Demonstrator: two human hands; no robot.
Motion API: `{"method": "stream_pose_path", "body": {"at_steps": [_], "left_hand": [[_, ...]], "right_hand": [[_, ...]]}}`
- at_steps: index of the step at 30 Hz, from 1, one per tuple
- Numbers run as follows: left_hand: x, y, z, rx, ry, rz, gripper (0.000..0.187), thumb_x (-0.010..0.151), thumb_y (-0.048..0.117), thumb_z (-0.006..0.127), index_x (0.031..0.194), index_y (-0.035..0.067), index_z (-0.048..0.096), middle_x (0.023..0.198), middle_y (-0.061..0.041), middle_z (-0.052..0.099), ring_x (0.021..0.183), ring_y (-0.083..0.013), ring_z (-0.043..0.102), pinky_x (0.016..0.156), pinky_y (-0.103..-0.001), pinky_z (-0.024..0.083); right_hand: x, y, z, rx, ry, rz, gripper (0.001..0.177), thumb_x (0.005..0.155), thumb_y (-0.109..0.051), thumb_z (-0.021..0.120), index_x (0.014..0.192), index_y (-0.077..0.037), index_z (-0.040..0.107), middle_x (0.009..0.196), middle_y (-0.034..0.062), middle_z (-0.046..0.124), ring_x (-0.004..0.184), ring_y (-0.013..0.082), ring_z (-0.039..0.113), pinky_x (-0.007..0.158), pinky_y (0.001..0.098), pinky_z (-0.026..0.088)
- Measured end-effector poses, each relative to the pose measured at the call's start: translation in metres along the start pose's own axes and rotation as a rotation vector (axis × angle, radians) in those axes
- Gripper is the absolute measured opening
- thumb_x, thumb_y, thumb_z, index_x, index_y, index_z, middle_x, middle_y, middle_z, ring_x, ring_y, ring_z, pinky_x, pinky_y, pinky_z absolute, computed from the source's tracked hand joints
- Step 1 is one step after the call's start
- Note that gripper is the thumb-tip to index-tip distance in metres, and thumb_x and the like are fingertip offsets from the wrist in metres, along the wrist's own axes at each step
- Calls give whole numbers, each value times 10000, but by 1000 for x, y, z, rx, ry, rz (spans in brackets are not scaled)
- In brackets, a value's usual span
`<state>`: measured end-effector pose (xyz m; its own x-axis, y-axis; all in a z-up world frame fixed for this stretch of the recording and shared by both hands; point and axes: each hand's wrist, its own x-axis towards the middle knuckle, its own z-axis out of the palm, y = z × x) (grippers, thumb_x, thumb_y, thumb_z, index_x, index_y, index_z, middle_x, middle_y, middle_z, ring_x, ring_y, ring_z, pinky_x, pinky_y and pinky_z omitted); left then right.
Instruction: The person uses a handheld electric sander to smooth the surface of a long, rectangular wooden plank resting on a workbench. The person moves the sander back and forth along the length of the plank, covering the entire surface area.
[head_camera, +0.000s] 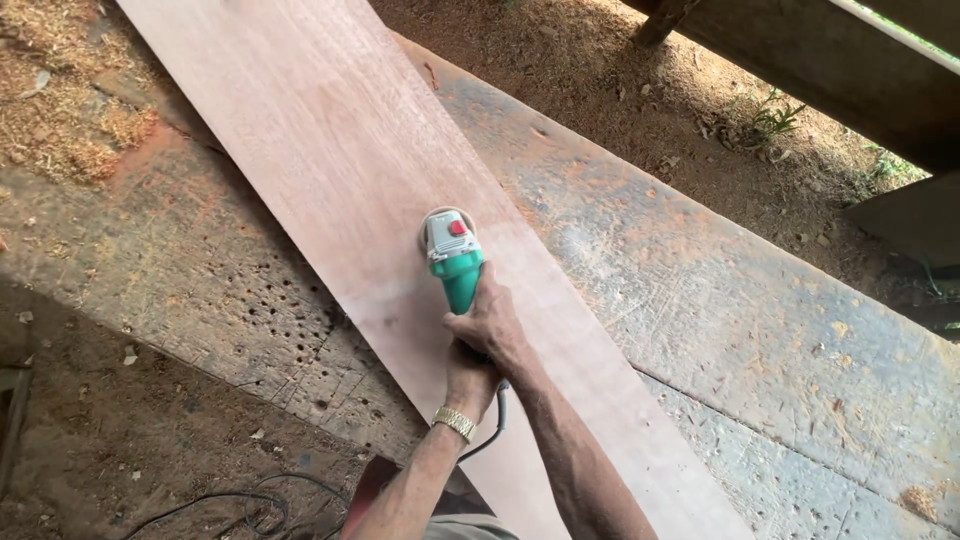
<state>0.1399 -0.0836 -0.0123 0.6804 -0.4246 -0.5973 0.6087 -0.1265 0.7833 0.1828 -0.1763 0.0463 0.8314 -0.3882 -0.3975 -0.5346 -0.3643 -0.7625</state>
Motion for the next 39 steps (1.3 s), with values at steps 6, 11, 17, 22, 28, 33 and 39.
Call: {"method": "stream_pose_path", "body": {"at_steps": [6, 11, 17, 22, 28, 33, 39], "left_hand": [[35, -4, 37, 257, -36, 193, 447, 905, 110, 725, 1267, 10, 482, 1062, -57, 686, 938, -159, 684, 793, -332, 613], [31, -2, 67, 10, -270, -13, 318, 964, 150, 592, 1253, 37, 522, 1077, -78, 702, 996, -179, 683, 895, -376, 602], [5, -21, 51, -406, -216, 31, 376, 960, 38, 580, 1315, 26, 457, 1167, -90, 637, 1042, -164, 646, 895, -339, 605], [-20, 19, 8, -54, -79, -42, 466, 914, 125, 652, 1310, 50, 419, 1122, -79, 655, 1013, -156, 677, 868, -308, 622], [-29, 0, -42, -394, -1, -66, 487, 891, 153, 644, 1310, 24, 431, 1109, -98, 660, 1003, -176, 690, 863, -320, 648], [-46, 23, -76, -382, 17, -114, 552, 851, 215, 667, 1310, 29, 422, 1106, -83, 664, 1009, -164, 697, 878, -319, 647], [-17, -22, -136, 481, 85, -63, 437, 1007, 225, 572, 1350, 26, 388, 1159, -89, 653, 1025, -144, 680, 919, -282, 624]], "right_hand": [[26, 43, -31, -79, 86, 21, 735, 658, -250, 849, 1196, 50, 447, 915, 281, 707, 880, 401, 737, 776, 445, 628], [12, 47, -60, 14, 250, -65, 896, 592, -222, 820, 1354, 41, 430, 1038, 258, 683, 916, 390, 701, 826, 475, 588], [-4, 39, -42, -23, 142, 68, 671, 661, -231, 793, 1165, 51, 450, 895, 250, 703, 803, 372, 743, 717, 450, 627], [-10, 13, -3, -36, 76, 2, 656, 657, -220, 806, 1135, 43, 441, 836, 266, 695, 772, 391, 739, 681, 463, 622], [-18, -16, 44, -34, -22, -51, 650, 648, -191, 801, 1126, 60, 440, 830, 273, 698, 787, 395, 742, 692, 469, 622], [-23, -41, 75, -28, -72, -15, 688, 644, -167, 782, 1189, 44, 417, 881, 259, 705, 794, 363, 752, 695, 428, 658], [-14, -75, 118, -2, -152, 3, 661, 684, -127, 777, 1214, 42, 421, 920, 269, 708, 817, 347, 761, 704, 401, 679]]}}
